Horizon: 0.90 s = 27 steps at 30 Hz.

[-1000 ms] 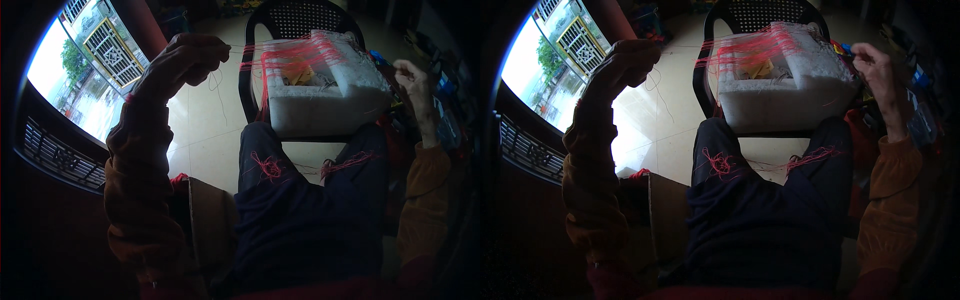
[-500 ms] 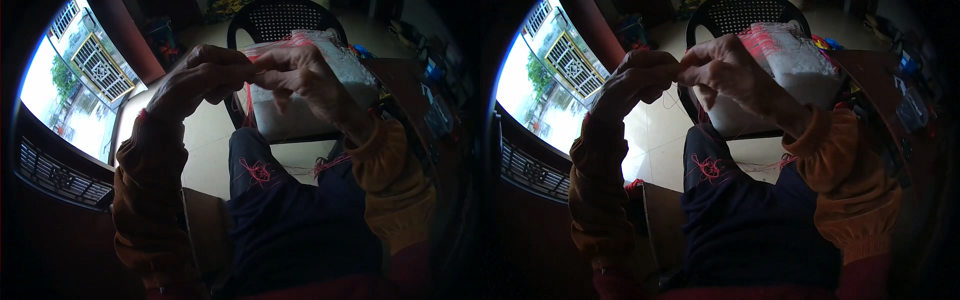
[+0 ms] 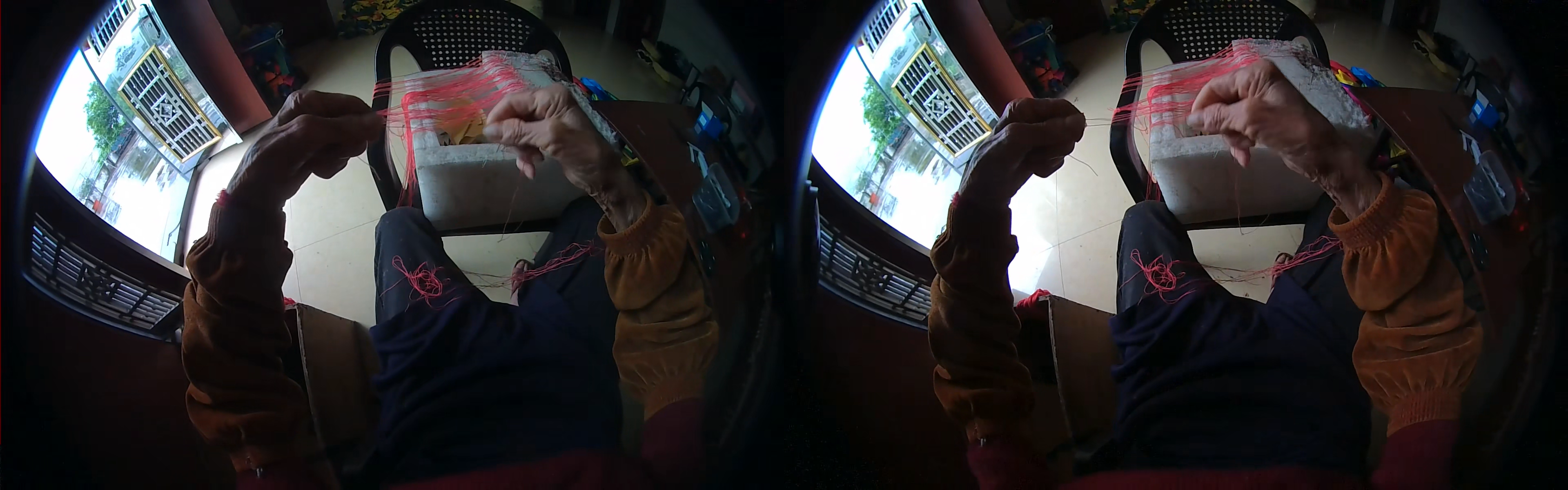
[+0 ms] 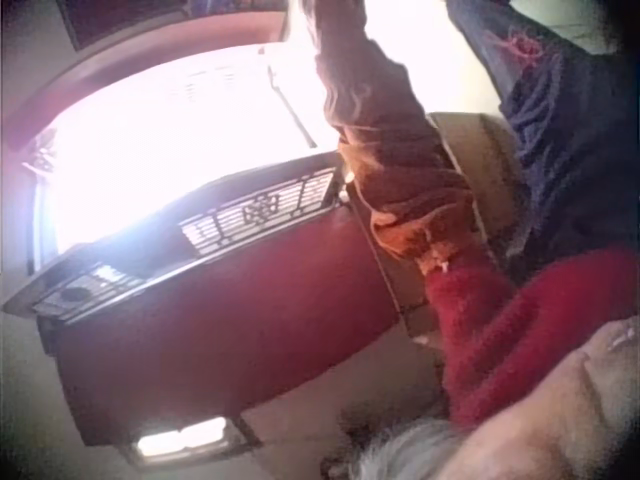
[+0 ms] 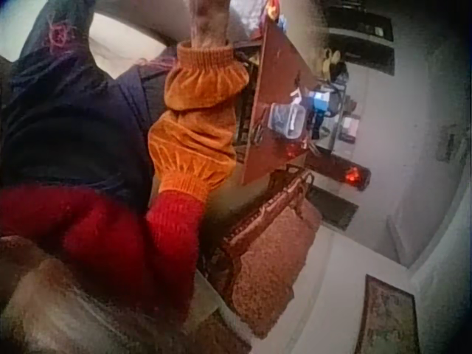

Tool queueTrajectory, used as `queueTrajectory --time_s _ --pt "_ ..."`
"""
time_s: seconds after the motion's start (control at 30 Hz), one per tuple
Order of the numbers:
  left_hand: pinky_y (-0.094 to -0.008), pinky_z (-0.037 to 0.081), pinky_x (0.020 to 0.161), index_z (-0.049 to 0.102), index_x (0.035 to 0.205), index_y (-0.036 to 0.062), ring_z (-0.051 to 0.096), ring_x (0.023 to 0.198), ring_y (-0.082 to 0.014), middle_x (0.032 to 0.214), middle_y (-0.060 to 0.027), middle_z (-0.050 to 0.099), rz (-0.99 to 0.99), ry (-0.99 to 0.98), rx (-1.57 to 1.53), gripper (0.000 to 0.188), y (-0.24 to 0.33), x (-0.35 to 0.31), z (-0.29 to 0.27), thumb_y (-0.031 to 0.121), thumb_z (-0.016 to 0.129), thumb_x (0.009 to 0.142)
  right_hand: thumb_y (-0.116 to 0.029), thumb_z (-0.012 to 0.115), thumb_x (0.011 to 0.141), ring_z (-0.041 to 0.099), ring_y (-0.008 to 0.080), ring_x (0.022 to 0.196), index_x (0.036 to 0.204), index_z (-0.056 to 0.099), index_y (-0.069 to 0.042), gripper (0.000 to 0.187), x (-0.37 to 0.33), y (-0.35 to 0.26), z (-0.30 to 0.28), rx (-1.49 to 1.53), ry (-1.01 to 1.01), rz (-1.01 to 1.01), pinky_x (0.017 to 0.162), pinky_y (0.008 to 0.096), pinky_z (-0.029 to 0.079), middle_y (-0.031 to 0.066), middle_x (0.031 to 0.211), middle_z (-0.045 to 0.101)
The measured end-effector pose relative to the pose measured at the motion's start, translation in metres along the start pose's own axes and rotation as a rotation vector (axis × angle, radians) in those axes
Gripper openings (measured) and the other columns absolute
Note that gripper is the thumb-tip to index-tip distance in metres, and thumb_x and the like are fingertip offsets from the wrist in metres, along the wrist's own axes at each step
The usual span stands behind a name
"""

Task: Thread pink string through a foam block component for assembly.

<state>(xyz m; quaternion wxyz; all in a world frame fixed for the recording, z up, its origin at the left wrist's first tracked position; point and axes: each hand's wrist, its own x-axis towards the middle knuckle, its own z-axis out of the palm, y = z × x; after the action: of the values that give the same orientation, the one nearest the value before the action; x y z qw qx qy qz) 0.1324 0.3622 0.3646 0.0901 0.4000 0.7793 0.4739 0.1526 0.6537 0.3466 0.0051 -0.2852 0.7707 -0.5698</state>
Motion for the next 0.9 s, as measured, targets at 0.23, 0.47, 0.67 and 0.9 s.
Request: queueTrajectory --time_s 0.23,0.47,0.67,0.9 --pt "-0.0199 0.028 0.039 0.066 0.091 -0.004 0.038 0.046 -0.0041 0.059 -0.0003 0.048 -0.124 0.108 -0.091 0.025 0.022 0.013 0.029 0.018 0.054 0.087 -0.014 0.056 0.088 0.053 0.007 0.048 0.099 0.061 0.003 0.021 -0.01 -0.017 0.005 -0.103 0.227 -0.065 0.041 0.0204 0.044 0.0044 0.066 0.059" --pt "-0.021 0.027 0.041 0.066 0.086 -0.0022 0.038 0.047 -0.0034 0.057 0.0015 0.047 -0.025 0.134 -0.193 0.024 0.027 0.025 0.074 0.021 0.057 0.084 -0.013 0.056 0.087 0.055 0.0089 0.05 0.098 0.062 0.003 0.02 -0.03 -0.023 0.04 0.493 -0.039 0.159 0.042 0.0206 0.046 0.0063 0.067 0.059" --pt "-0.0205 0.026 0.043 0.064 0.081 -0.0005 0.037 0.047 -0.0034 0.056 0.0032 0.046 -0.068 0.186 -0.394 0.02 0.022 0.018 0.104 0.019 0.059 0.084 -0.01 0.059 0.085 0.051 0.0071 0.045 0.089 0.063 0.004 0.015 -0.046 -0.02 0.03 0.282 -0.003 0.176 0.04 0.0189 0.041 0.0041 0.063 0.057" --pt "-0.0203 0.024 0.043 0.061 0.075 0.0022 0.034 0.046 -0.0034 0.055 0.0041 0.043 -0.161 0.283 -0.596 0.02 0.01 0.003 0.116 0.019 0.058 0.087 -0.01 0.06 0.084 0.046 0.0052 0.04 0.086 0.064 0.005 0.015 -0.035 -0.031 0.013 0.204 -0.01 0.132 0.036 0.0178 0.035 0.0025 0.061 0.056"
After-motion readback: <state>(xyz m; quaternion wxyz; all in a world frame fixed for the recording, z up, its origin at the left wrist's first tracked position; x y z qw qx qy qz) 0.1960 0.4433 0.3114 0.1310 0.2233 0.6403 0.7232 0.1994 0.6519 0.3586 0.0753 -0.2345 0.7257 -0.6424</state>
